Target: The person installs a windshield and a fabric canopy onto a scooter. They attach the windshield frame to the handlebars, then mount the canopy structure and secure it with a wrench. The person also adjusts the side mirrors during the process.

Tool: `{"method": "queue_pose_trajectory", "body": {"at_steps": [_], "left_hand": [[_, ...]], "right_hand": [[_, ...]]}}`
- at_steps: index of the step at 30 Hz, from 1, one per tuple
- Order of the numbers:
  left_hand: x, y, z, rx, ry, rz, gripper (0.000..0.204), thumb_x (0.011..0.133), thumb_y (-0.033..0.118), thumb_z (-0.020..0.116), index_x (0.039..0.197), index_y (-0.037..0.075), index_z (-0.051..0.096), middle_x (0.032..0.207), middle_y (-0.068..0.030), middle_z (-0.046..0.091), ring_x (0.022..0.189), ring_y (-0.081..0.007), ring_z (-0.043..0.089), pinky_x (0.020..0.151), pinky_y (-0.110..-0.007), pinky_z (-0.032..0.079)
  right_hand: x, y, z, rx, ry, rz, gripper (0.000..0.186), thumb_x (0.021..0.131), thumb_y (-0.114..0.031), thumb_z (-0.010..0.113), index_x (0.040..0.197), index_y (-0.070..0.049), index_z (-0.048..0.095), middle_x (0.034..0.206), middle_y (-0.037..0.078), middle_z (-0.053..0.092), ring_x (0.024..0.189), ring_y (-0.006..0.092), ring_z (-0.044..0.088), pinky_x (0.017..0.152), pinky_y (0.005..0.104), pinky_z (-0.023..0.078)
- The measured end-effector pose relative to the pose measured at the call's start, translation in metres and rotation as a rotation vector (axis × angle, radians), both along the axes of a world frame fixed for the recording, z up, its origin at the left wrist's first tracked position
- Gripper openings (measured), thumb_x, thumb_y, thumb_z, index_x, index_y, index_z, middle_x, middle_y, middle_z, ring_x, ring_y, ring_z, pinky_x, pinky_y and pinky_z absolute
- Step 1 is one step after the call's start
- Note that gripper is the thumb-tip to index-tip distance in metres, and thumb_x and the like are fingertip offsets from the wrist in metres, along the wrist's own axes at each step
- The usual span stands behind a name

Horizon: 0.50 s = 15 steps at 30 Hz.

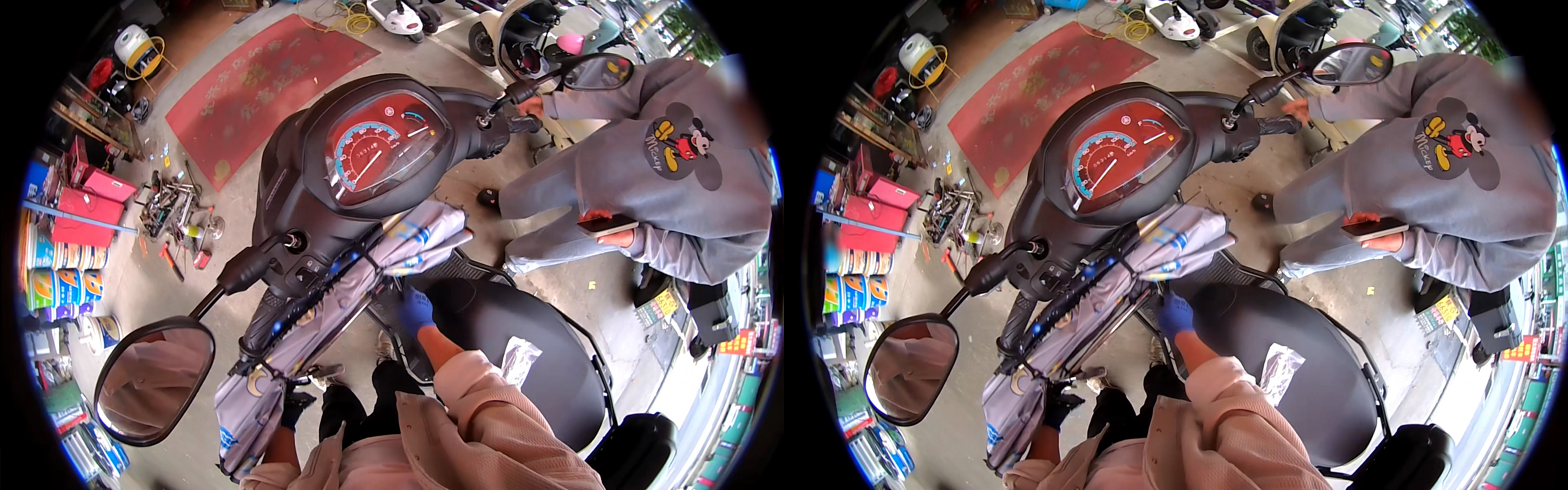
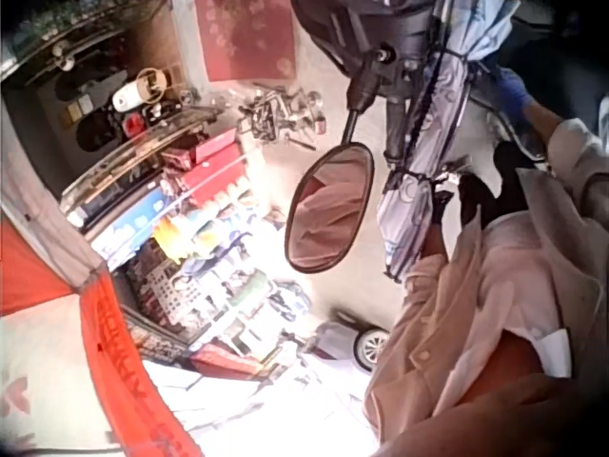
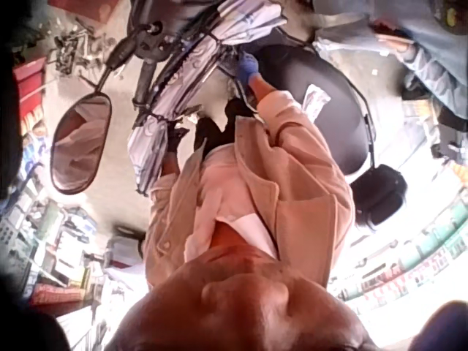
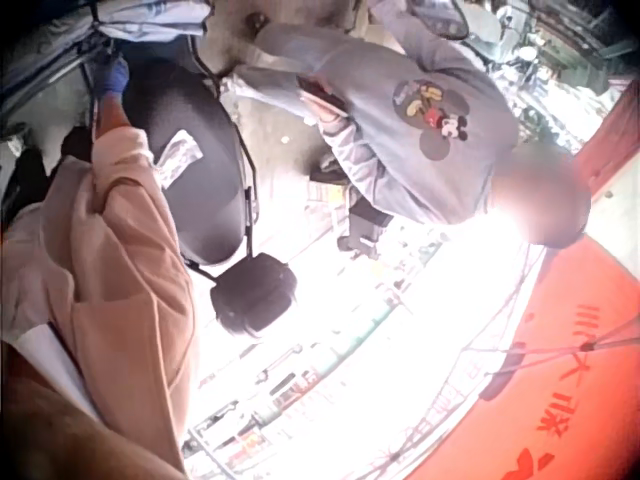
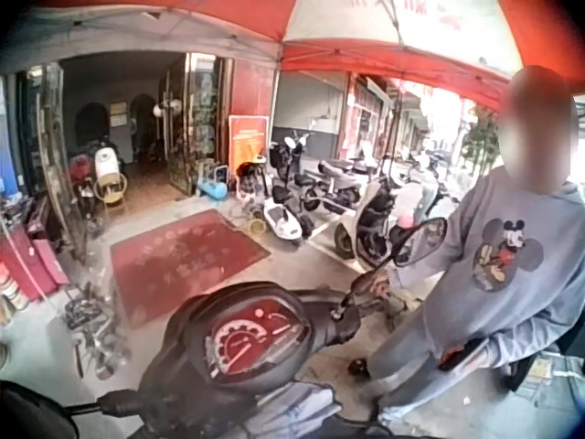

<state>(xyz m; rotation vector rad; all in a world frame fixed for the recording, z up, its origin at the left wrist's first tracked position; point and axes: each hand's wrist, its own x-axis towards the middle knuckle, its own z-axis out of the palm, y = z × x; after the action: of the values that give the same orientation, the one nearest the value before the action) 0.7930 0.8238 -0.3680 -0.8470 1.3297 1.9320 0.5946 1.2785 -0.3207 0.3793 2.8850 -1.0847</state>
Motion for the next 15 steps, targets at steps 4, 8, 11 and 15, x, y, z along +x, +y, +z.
{"method": "queue_pose_trajectory", "body": {"at_steps": [4,8,11,15], "left_hand": [[-0.067,0.073,0.028,-0.631,0.597,-0.516,0.066,0.056,0.005,0.086,0.116,0.007,0.058,0.107,-0.0079,0.061,0.102,-0.0201,0.060,0.082,-0.036,0.053],[-0.104,0.105,0.006,-0.562,0.611,-0.447,0.060,0.065,0.011,0.081,0.119,0.007,0.055,0.111,-0.0083,0.060,0.105,-0.0225,0.058,0.087,-0.038,0.051],[-0.139,0.122,-0.029,-0.263,0.526,-0.285,0.055,0.071,0.015,0.077,0.121,0.008,0.053,0.113,-0.0086,0.059,0.108,-0.0242,0.056,0.090,-0.039,0.049],[-0.160,0.130,-0.055,0.258,0.190,0.071,0.050,0.080,0.021,0.071,0.124,0.008,0.051,0.117,-0.0090,0.058,0.112,-0.0266,0.054,0.095,-0.041,0.046]], "right_hand": [[-0.060,0.027,0.010,0.020,-0.168,-0.123,0.026,0.086,-0.031,0.056,0.087,-0.007,0.064,0.085,0.020,0.064,0.082,0.0410,0.061,0.073,0.0521,0.047],[-0.082,0.069,-0.010,0.091,-0.093,-0.169,0.029,0.087,-0.033,0.053,0.094,-0.007,0.064,0.088,0.022,0.065,0.084,0.0416,0.062,0.076,0.0527,0.047],[-0.094,0.098,-0.031,0.128,-0.045,-0.234,0.032,0.087,-0.034,0.054,0.094,-0.004,0.064,0.091,0.024,0.065,0.087,0.0422,0.062,0.077,0.0535,0.047],[-0.117,0.123,-0.044,0.082,-0.188,-0.314,0.032,0.085,-0.031,0.056,0.093,-0.001,0.065,0.091,0.026,0.065,0.090,0.0426,0.062,0.079,0.0520,0.047]]}}
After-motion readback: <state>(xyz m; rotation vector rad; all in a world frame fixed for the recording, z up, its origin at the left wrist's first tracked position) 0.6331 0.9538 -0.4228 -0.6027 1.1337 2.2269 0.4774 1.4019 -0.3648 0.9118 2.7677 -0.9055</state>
